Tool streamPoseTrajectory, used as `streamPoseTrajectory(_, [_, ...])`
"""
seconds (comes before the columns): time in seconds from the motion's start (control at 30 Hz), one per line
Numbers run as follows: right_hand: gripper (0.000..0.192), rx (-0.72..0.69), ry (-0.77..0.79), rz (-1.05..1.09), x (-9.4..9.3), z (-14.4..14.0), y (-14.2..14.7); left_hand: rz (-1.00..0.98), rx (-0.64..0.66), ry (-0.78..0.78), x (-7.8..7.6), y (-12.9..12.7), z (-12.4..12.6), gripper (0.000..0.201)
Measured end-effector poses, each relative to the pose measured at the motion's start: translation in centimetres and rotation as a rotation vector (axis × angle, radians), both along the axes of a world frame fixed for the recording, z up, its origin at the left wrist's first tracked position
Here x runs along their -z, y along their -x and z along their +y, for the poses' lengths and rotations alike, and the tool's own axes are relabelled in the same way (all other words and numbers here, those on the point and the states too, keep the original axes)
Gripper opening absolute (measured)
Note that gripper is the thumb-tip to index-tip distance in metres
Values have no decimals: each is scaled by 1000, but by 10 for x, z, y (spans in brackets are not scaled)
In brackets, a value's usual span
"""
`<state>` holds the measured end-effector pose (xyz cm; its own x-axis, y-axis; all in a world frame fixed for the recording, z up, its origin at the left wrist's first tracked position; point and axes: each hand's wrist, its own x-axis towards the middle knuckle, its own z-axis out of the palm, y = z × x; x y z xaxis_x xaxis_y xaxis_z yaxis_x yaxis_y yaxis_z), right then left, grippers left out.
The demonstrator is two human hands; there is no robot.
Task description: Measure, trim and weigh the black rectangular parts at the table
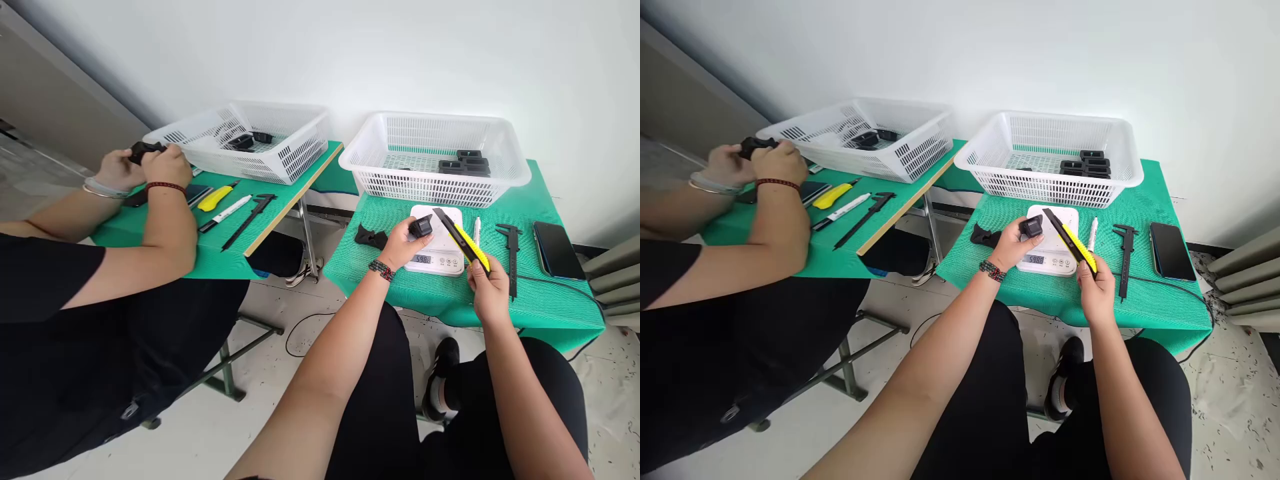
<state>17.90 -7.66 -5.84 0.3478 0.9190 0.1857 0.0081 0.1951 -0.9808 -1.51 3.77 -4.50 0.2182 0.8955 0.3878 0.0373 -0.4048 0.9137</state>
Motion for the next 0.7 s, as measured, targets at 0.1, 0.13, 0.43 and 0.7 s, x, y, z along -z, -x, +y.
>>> streamPoseTrajectory(0.1, [37, -1, -16, 185, -7, -6, -2, -141, 55, 121, 1, 4, 2, 50])
streamPoseTrajectory(0.13, [36, -11, -18, 218, -9, -7, -3, -180, 69, 162, 2, 5, 3, 50])
streamPoseTrajectory(0.43, [39, -35, 18, 184, -10, -8, -4, -282, 93, 262, 3, 9, 6, 43])
streamPoseTrajectory(0.7, [38, -49, 51, 128, 0, -8, -7, -315, 118, 279, 0, 8, 2, 41])
